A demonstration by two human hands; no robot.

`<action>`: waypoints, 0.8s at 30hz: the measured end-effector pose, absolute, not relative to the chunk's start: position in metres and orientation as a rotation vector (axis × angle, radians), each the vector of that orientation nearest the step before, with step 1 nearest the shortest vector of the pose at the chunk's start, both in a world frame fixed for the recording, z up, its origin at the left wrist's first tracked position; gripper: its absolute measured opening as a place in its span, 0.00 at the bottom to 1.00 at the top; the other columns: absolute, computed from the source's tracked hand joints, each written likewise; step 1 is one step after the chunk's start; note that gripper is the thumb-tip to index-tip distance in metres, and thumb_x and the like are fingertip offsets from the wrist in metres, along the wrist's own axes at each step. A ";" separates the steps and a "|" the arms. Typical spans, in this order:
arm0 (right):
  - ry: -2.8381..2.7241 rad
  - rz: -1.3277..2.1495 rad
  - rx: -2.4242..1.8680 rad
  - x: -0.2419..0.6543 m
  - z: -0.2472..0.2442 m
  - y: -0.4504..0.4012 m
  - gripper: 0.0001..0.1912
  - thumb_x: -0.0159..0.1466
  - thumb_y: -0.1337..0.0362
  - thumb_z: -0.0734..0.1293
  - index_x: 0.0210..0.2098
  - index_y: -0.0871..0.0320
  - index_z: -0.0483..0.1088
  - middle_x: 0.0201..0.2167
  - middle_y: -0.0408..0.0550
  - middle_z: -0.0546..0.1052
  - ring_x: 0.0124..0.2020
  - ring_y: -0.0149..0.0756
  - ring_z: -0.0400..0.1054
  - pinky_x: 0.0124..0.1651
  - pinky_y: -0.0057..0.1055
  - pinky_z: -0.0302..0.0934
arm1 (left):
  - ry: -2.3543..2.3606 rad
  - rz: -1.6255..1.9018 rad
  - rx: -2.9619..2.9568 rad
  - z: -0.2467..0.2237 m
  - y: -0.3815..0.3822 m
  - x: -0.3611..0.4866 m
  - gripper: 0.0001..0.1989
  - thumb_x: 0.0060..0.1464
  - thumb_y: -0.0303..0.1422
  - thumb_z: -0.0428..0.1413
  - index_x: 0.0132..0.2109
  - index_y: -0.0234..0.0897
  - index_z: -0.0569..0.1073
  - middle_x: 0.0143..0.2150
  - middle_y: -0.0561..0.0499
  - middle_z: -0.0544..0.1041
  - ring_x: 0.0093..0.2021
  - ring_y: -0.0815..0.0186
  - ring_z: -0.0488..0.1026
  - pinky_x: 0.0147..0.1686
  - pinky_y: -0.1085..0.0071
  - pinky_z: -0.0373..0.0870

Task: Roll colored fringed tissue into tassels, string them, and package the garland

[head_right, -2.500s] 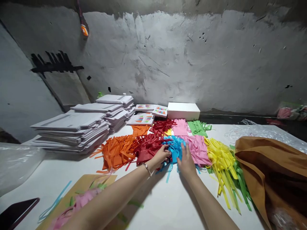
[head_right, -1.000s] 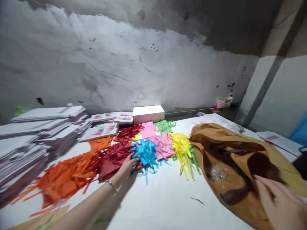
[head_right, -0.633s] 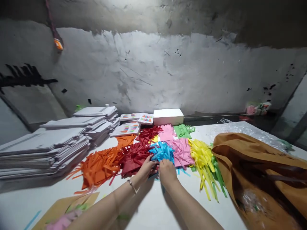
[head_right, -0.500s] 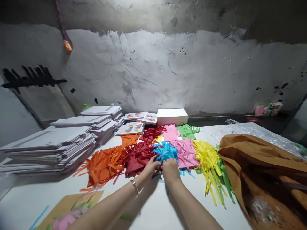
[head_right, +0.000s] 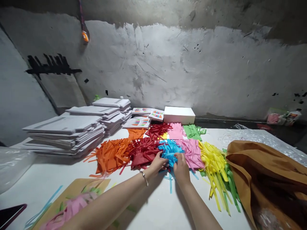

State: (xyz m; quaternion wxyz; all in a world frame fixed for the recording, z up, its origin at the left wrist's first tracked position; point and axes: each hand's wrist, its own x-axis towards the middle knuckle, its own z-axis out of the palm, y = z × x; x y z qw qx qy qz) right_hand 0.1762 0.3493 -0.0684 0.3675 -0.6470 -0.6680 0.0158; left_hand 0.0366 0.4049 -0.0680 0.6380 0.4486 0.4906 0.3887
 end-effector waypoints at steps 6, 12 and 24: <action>-1.854 -0.063 -1.685 0.161 -0.062 0.344 0.05 0.66 0.64 0.69 0.39 0.59 0.74 0.48 0.49 0.74 0.48 0.40 0.70 0.53 0.45 0.65 | 1.108 0.925 1.054 -0.071 0.404 0.037 0.13 0.65 0.34 0.57 0.54 0.34 0.71 0.43 0.49 0.76 0.33 0.68 0.75 0.30 0.71 0.76; -1.843 0.009 -1.729 0.158 -0.069 0.352 0.09 0.69 0.60 0.68 0.44 0.60 0.73 0.45 0.48 0.76 0.47 0.39 0.72 0.52 0.45 0.67 | 1.118 0.899 1.114 -0.073 0.404 0.037 0.11 0.65 0.33 0.57 0.52 0.33 0.71 0.39 0.51 0.75 0.29 0.70 0.73 0.27 0.73 0.74; -1.295 0.382 -1.553 0.185 -0.105 0.370 0.15 0.70 0.56 0.67 0.49 0.61 0.71 0.43 0.47 0.76 0.38 0.35 0.74 0.40 0.35 0.72 | 1.249 0.871 1.476 -0.067 0.403 0.032 0.14 0.65 0.33 0.56 0.54 0.34 0.69 0.37 0.52 0.74 0.29 0.69 0.72 0.30 0.70 0.74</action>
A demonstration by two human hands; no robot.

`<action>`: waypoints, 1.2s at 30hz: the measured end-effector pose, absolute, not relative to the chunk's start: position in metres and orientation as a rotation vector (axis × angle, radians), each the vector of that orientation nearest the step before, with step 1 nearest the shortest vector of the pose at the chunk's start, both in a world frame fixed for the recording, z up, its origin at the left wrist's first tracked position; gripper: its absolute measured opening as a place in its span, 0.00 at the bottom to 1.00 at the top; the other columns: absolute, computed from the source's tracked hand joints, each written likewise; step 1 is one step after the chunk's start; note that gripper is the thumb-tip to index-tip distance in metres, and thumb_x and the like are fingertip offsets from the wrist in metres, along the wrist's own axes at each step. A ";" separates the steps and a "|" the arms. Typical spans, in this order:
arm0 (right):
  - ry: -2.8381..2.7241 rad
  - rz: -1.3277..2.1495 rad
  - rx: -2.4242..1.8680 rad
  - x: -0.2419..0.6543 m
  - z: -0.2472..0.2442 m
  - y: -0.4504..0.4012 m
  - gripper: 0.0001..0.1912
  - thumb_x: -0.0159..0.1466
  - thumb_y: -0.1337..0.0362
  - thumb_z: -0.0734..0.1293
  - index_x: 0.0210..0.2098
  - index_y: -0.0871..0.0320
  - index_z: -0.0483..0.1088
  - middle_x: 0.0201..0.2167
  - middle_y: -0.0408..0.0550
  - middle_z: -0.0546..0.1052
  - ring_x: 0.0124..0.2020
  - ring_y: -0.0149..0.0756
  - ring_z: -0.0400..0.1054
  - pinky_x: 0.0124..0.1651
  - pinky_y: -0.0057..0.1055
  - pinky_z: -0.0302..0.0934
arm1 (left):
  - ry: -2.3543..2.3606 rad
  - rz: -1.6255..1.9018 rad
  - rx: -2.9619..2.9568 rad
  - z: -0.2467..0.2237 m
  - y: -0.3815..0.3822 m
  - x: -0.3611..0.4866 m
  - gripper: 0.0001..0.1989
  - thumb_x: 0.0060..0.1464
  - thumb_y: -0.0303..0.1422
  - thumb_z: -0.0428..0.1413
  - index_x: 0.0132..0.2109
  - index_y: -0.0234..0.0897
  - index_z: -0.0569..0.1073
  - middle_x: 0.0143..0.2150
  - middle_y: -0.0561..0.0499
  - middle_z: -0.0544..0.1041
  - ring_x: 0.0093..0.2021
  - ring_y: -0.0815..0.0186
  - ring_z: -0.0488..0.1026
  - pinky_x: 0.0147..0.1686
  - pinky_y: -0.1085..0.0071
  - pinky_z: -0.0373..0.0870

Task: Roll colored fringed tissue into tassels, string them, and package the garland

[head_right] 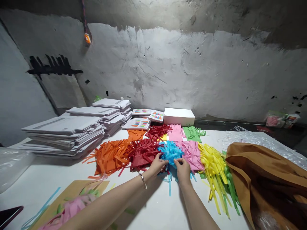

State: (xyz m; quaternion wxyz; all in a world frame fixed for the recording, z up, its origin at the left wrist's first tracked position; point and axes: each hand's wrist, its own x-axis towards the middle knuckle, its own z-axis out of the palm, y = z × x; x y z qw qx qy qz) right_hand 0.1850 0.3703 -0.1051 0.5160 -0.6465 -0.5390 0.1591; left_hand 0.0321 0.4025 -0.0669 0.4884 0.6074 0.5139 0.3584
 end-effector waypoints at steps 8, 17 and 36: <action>-1.233 0.253 -1.474 0.175 -0.102 0.353 0.14 0.69 0.57 0.67 0.48 0.60 0.71 0.43 0.47 0.76 0.39 0.35 0.73 0.43 0.37 0.71 | 1.073 0.806 2.186 -0.042 0.390 0.024 0.03 0.55 0.28 0.62 0.38 0.38 0.79 0.42 0.47 0.75 0.50 0.56 0.70 0.52 0.62 0.67; -1.353 -0.052 -1.539 0.173 -0.089 0.339 0.09 0.71 0.62 0.64 0.47 0.60 0.71 0.42 0.47 0.75 0.39 0.35 0.73 0.42 0.36 0.70 | 0.969 0.573 2.463 -0.037 0.412 0.021 0.09 0.65 0.36 0.57 0.43 0.34 0.76 0.42 0.49 0.78 0.42 0.63 0.76 0.46 0.59 0.74; -2.348 -0.567 -1.598 0.198 -0.046 0.335 0.12 0.67 0.72 0.63 0.40 0.55 0.78 0.48 0.53 0.78 0.56 0.46 0.67 0.71 0.54 0.31 | 0.973 0.438 2.587 -0.034 0.404 0.032 0.09 0.65 0.37 0.56 0.45 0.35 0.75 0.46 0.47 0.78 0.44 0.62 0.76 0.47 0.59 0.75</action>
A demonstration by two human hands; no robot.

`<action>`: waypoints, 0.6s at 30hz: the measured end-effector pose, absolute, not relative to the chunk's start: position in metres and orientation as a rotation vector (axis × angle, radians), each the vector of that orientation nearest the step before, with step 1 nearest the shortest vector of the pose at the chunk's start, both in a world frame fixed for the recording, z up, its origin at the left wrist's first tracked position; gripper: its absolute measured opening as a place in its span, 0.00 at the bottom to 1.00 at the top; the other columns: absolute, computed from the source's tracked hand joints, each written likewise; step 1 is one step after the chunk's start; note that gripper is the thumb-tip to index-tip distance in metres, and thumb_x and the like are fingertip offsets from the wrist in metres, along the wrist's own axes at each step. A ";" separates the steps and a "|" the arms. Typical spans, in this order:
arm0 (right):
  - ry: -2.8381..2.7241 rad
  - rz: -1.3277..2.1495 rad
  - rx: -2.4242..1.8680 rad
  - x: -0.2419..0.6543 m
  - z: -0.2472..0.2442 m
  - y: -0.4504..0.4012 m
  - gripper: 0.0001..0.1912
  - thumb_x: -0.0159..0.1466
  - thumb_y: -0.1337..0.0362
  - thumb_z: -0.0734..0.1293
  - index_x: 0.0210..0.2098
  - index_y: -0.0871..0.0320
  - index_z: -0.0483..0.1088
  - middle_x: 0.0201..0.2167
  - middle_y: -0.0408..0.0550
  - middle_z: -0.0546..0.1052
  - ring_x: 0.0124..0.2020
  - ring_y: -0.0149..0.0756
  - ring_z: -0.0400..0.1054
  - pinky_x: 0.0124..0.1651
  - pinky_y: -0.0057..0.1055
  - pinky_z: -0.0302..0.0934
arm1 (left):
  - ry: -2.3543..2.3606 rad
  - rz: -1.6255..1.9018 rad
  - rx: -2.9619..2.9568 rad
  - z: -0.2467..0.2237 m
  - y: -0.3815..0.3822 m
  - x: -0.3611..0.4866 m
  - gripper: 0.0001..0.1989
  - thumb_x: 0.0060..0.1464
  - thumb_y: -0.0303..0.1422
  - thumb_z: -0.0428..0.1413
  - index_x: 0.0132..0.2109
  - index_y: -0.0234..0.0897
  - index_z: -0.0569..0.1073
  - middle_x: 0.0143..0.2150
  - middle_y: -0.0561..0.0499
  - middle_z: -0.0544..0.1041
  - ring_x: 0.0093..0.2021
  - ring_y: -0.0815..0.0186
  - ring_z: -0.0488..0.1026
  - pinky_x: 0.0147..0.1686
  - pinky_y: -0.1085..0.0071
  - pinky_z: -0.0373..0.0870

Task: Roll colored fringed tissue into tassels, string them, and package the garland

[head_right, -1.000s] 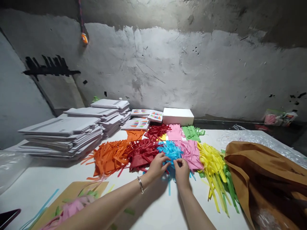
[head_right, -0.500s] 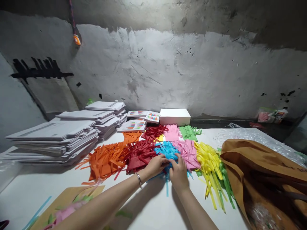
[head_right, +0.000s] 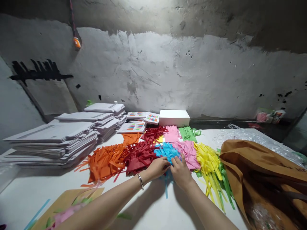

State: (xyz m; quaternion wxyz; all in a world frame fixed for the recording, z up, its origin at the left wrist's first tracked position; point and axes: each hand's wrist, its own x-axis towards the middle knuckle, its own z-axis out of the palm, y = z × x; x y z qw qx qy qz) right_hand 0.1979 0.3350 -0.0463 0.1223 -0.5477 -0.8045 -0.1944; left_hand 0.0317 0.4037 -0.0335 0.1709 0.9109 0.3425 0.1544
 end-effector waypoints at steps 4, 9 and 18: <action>-2.406 -0.610 -1.577 0.203 -0.051 0.331 0.12 0.67 0.72 0.63 0.41 0.55 0.78 0.54 0.52 0.76 0.60 0.45 0.65 0.71 0.54 0.31 | 0.985 0.406 2.577 -0.033 0.408 0.037 0.10 0.65 0.37 0.56 0.48 0.35 0.75 0.49 0.46 0.77 0.47 0.60 0.75 0.49 0.57 0.74; -2.365 -0.651 -1.669 0.200 -0.062 0.337 0.12 0.66 0.70 0.66 0.47 0.61 0.78 0.61 0.60 0.71 0.63 0.56 0.61 0.69 0.63 0.34 | 1.033 0.448 2.543 -0.040 0.401 0.042 0.12 0.64 0.37 0.57 0.50 0.35 0.74 0.52 0.45 0.76 0.49 0.59 0.75 0.50 0.55 0.74; -2.358 -0.674 -1.653 0.196 -0.067 0.347 0.08 0.62 0.68 0.72 0.41 0.59 0.80 0.62 0.59 0.71 0.67 0.56 0.58 0.70 0.61 0.37 | 1.240 0.559 2.427 -0.037 0.408 0.046 0.12 0.65 0.37 0.57 0.52 0.35 0.74 0.51 0.45 0.76 0.46 0.60 0.76 0.46 0.58 0.76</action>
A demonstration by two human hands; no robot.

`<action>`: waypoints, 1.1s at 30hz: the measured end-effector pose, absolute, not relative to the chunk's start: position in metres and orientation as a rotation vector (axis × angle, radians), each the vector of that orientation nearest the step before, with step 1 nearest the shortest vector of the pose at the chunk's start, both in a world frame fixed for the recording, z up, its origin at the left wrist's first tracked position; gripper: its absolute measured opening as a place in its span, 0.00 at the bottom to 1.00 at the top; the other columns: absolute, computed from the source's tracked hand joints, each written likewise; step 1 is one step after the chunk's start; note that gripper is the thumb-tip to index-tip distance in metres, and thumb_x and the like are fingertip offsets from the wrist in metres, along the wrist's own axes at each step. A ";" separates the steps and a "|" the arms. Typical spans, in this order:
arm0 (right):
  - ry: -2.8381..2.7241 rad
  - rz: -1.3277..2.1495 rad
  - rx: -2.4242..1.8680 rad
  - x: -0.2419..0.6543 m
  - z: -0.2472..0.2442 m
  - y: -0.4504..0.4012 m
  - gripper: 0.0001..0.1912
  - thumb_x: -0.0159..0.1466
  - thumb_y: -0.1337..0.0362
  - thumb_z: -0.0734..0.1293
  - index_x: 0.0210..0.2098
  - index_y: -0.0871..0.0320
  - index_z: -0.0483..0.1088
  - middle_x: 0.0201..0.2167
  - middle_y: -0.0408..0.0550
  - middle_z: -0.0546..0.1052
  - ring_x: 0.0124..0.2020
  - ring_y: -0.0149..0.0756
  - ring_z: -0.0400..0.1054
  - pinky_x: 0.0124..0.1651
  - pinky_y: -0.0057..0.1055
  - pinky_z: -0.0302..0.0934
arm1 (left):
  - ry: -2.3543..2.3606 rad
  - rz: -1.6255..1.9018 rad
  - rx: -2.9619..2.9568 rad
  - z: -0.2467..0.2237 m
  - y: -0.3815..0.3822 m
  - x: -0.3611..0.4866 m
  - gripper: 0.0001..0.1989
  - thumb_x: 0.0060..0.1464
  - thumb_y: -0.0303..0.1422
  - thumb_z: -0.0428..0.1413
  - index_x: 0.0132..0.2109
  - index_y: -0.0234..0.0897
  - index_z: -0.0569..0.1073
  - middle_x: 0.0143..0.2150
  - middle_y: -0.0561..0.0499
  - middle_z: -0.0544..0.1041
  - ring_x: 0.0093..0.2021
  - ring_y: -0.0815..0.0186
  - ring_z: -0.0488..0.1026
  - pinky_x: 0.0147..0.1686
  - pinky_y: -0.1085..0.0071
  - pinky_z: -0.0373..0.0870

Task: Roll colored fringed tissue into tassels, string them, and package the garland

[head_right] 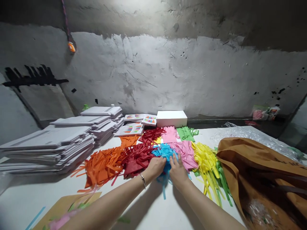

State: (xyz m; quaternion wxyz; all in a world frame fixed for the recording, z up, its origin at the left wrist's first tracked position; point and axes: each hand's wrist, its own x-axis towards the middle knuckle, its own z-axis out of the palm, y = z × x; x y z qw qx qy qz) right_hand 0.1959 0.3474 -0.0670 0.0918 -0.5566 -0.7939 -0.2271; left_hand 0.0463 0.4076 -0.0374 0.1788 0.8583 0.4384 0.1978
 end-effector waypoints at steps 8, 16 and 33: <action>-2.108 -0.716 -1.646 0.235 -0.070 0.262 0.14 0.58 0.77 0.66 0.23 0.52 0.75 0.67 0.48 0.65 0.69 0.48 0.54 0.71 0.58 0.29 | 1.494 0.501 2.485 0.021 0.453 0.016 0.16 0.65 0.37 0.57 0.55 0.34 0.72 0.54 0.43 0.74 0.50 0.57 0.75 0.49 0.54 0.75; -1.517 -0.699 -1.661 0.286 -0.090 0.134 0.19 0.69 0.58 0.60 0.25 0.47 0.76 0.58 0.49 0.75 0.67 0.49 0.57 0.69 0.59 0.41 | 1.283 0.367 2.662 0.021 0.382 0.025 0.16 0.64 0.35 0.56 0.57 0.36 0.71 0.50 0.40 0.76 0.50 0.54 0.74 0.50 0.55 0.72; -1.891 -0.569 -1.217 0.180 -0.110 0.011 0.18 0.65 0.76 0.55 0.37 0.58 0.76 0.39 0.50 0.83 0.43 0.39 0.77 0.57 0.38 0.66 | 0.553 0.158 3.177 -0.055 0.095 -0.037 0.13 0.54 0.43 0.63 0.33 0.39 0.75 0.37 0.46 0.78 0.41 0.53 0.72 0.58 0.46 0.57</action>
